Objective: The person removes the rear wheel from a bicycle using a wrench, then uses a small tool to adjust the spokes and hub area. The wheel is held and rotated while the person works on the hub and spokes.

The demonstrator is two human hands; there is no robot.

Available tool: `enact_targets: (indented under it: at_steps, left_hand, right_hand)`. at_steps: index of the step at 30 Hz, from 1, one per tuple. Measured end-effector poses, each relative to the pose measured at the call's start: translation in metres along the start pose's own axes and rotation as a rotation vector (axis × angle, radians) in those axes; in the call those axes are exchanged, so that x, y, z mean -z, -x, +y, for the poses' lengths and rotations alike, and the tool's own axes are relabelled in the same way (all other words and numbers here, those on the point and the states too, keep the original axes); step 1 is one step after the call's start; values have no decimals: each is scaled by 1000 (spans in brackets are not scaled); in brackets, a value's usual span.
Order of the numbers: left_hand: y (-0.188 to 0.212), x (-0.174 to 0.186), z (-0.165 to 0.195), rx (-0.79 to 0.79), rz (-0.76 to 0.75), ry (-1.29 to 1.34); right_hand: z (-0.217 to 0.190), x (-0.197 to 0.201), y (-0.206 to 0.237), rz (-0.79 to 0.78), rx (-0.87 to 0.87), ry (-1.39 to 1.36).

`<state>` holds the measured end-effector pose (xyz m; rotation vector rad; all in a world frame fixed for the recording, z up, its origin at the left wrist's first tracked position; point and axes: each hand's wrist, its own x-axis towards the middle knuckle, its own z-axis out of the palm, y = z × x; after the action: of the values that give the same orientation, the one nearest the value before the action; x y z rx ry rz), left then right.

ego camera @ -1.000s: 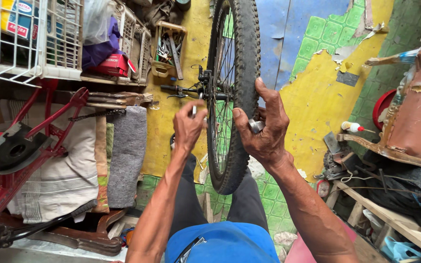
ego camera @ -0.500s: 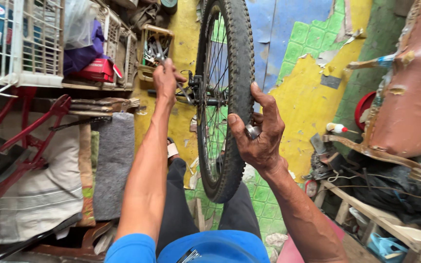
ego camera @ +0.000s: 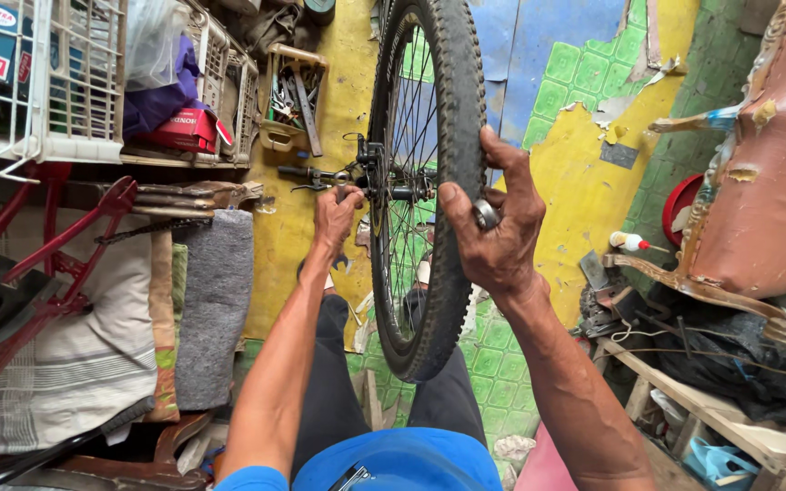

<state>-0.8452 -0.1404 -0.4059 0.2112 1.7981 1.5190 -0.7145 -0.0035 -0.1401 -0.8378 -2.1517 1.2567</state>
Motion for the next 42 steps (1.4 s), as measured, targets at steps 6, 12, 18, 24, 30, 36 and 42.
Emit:
enact_targets:
  at_steps: [6,12,18,24,30,36,42]
  left_hand:
    - [2,-9,5,-16,18,25]
    - [1,-8,15,-16,-22,-289]
    - [-5,-18,17,202,66,-426]
    - [10,-16,12,-55,82,-217]
    - [6,-18,16,92,52,-140]
    - [3,-18,22,132,108,-380]
    - [11,-20,23,-72,114,-214]
  right_hand:
    - [3,0,-5,-2,55,26]
    - [6,-1,1,3,71,17]
    - [4,0,3,3,102,41]
    - [1,0,3,-6,29,-11]
    - [2,1,4,5,108,42]
    - [2,0,5,-2,41,0]
    - [0,2,4,0,76,34]
